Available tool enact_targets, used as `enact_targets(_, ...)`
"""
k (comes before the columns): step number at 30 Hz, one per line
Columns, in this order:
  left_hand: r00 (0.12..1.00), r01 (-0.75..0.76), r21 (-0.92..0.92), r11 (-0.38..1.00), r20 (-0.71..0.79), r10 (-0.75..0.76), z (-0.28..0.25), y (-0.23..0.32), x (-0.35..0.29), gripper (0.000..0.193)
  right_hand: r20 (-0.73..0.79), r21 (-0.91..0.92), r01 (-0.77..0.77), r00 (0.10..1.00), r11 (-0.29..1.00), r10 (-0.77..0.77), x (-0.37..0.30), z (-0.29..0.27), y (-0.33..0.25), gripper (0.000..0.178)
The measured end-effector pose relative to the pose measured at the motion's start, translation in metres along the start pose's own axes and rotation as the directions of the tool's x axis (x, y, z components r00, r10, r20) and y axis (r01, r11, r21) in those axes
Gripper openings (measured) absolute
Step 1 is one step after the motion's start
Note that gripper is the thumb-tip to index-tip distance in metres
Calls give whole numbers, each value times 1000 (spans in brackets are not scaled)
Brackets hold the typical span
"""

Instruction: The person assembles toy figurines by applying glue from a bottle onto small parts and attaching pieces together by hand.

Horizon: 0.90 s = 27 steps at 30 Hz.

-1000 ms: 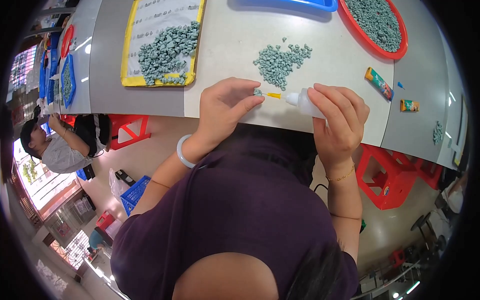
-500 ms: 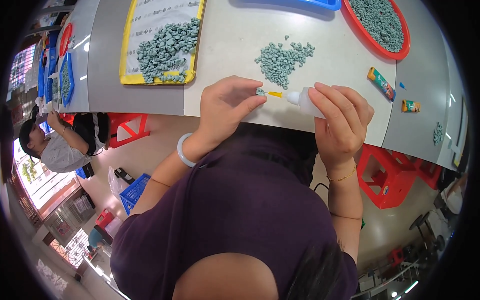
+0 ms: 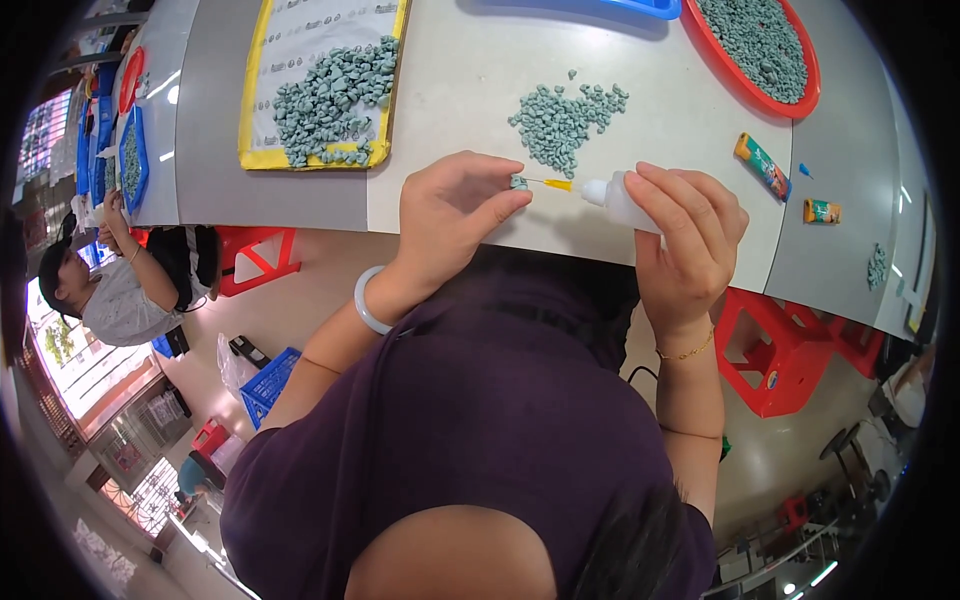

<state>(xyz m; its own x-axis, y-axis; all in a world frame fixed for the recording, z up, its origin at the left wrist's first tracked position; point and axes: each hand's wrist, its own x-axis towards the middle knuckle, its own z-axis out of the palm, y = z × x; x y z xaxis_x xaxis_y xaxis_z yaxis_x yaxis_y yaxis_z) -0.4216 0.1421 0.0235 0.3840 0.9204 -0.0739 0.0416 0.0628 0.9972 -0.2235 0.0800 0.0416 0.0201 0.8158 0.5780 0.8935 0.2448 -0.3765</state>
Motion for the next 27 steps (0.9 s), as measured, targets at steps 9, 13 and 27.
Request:
enact_targets(9, 1000, -15, 36, 999, -6, 16, 0, 1, 0, 18, 178, 233, -554, 832, 799, 525, 5, 5, 34, 30)
enact_targets(13, 1000, -14, 30, 999, -3, 14, -1, 3, 0, 18, 182, 543, -571, 796, 616, 578, 5, 11, 54, 32)
enact_targets(27, 997, -59, 54, 997, 43, 57, -1, -1, 3, 20, 223, 97, -480, 864, 872, 451, 27, 36, -2, 8)
